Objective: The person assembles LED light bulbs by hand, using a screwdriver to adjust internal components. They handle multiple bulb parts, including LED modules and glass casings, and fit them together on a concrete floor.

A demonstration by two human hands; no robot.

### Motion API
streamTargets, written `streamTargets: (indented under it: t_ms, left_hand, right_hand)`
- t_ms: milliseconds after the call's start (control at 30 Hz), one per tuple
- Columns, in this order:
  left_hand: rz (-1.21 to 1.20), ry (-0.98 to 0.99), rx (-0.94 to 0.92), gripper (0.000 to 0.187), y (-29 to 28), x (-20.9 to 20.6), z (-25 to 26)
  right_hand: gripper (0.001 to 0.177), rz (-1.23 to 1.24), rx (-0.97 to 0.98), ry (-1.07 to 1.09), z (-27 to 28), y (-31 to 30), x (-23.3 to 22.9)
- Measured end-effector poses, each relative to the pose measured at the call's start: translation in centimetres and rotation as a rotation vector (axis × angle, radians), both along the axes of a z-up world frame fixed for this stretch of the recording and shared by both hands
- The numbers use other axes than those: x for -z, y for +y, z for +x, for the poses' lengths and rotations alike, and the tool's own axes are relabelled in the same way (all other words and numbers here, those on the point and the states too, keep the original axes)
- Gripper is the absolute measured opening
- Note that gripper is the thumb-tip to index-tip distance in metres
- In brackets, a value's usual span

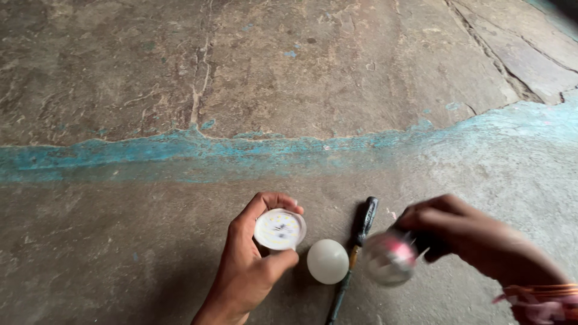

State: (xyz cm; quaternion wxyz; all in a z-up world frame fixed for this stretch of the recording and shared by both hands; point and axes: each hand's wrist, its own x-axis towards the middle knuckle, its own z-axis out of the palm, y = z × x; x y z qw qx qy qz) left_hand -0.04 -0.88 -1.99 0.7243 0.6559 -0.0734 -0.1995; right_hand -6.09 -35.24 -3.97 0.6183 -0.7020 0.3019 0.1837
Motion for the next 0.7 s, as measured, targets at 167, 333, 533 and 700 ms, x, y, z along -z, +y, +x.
streamTargets:
  t_ms: [167,333,533,700]
  left_hand:
    - [-0.056,-0.084,0.056,0.063,-0.1,0.1,-0.4]
    - [0.017,-0.447,0.011,0.087,-0.2,-0.2,-0.3]
    - [0.040,-0.320,-0.074,0.069,1.2,-0.3,0.6]
    - [0.222,-0.595,-0.140,0.054,2.3,-1.4,0.9]
  right_hand:
    - [0.045,0.961,0.190,-0.394,0.3,2.9,1.6]
    - [0.017,1.220,0.355,-0.258,0.2,9.3,6.1]
    - [0.021,1.561,0.130,-0.118,0.0,13.1,7.0]
    - [0.058,0.940,-0.027,-0.528,1.4,14.7,2.2]
